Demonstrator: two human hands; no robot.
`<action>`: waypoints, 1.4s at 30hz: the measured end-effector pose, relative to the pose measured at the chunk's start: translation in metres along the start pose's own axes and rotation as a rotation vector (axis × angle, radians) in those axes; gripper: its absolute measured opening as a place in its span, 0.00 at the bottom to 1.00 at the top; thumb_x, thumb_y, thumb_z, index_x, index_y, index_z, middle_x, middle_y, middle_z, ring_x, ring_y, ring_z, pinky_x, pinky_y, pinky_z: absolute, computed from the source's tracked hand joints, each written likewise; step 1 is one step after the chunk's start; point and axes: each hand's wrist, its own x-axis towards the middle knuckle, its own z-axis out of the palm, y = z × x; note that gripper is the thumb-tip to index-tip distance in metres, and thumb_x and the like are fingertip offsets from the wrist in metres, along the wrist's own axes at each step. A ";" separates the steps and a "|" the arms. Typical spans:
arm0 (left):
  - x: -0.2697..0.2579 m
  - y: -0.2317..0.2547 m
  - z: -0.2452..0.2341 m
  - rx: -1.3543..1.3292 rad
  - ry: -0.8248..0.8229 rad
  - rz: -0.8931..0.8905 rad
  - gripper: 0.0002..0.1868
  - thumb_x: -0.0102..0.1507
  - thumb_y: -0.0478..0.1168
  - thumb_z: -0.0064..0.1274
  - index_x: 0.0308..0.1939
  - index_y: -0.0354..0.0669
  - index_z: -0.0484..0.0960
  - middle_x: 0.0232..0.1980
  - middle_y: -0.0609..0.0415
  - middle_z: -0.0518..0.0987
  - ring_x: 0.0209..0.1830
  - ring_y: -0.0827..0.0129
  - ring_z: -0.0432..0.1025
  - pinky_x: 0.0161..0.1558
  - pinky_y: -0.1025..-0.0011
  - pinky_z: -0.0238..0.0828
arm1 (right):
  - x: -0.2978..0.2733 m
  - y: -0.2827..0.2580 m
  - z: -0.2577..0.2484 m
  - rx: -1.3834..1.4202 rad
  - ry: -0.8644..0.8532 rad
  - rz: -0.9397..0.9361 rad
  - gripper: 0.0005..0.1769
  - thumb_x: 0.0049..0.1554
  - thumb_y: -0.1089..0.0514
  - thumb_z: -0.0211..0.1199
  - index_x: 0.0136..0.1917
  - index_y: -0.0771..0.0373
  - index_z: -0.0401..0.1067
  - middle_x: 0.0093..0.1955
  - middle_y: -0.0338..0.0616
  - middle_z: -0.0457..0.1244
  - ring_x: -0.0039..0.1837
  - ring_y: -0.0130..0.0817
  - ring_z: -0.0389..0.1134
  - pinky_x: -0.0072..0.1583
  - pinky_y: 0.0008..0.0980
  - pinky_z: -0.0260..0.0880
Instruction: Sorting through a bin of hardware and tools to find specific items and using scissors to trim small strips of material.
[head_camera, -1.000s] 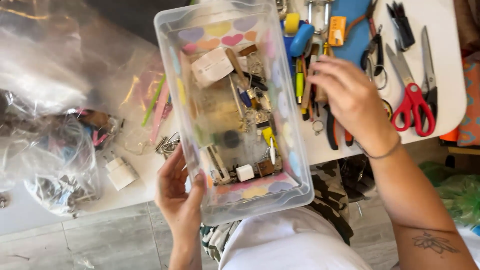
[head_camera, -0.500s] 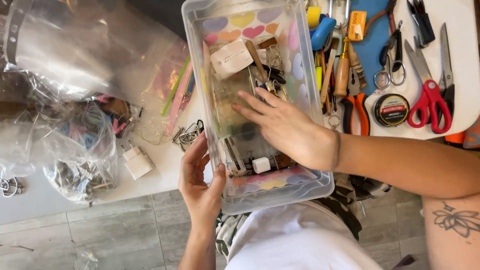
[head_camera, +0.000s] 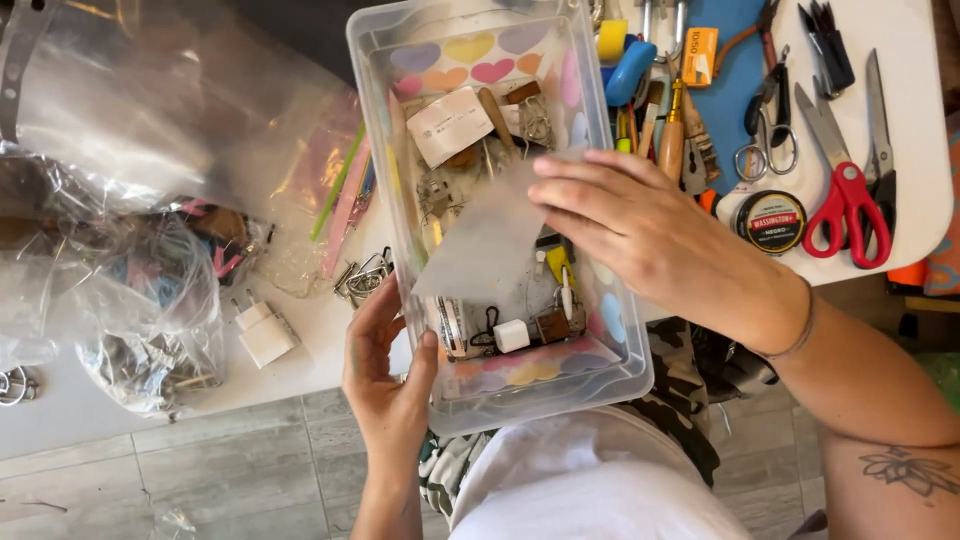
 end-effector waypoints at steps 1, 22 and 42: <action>0.001 0.005 0.000 0.077 -0.005 0.019 0.28 0.64 0.30 0.56 0.68 0.35 0.68 0.71 0.42 0.72 0.70 0.57 0.71 0.66 0.67 0.76 | -0.007 0.004 0.004 0.134 0.106 0.002 0.23 0.59 0.74 0.64 0.68 0.74 0.68 0.69 0.54 0.61 0.75 0.48 0.61 0.78 0.48 0.59; 0.011 0.021 0.016 0.598 0.024 0.298 0.17 0.71 0.29 0.51 0.61 0.17 0.73 0.70 0.22 0.70 0.76 0.34 0.67 0.67 0.51 0.72 | -0.173 0.129 0.024 0.208 0.785 0.984 0.20 0.65 0.67 0.67 0.68 0.74 0.68 0.56 0.63 0.70 0.52 0.42 0.73 0.57 0.34 0.75; 0.011 0.025 0.019 0.524 0.024 0.252 0.13 0.70 0.29 0.51 0.59 0.27 0.76 0.70 0.31 0.68 0.72 0.42 0.68 0.71 0.51 0.72 | -0.144 0.097 0.025 0.264 0.325 1.250 0.24 0.60 0.63 0.63 0.69 0.71 0.71 0.59 0.58 0.69 0.50 0.43 0.73 0.62 0.41 0.70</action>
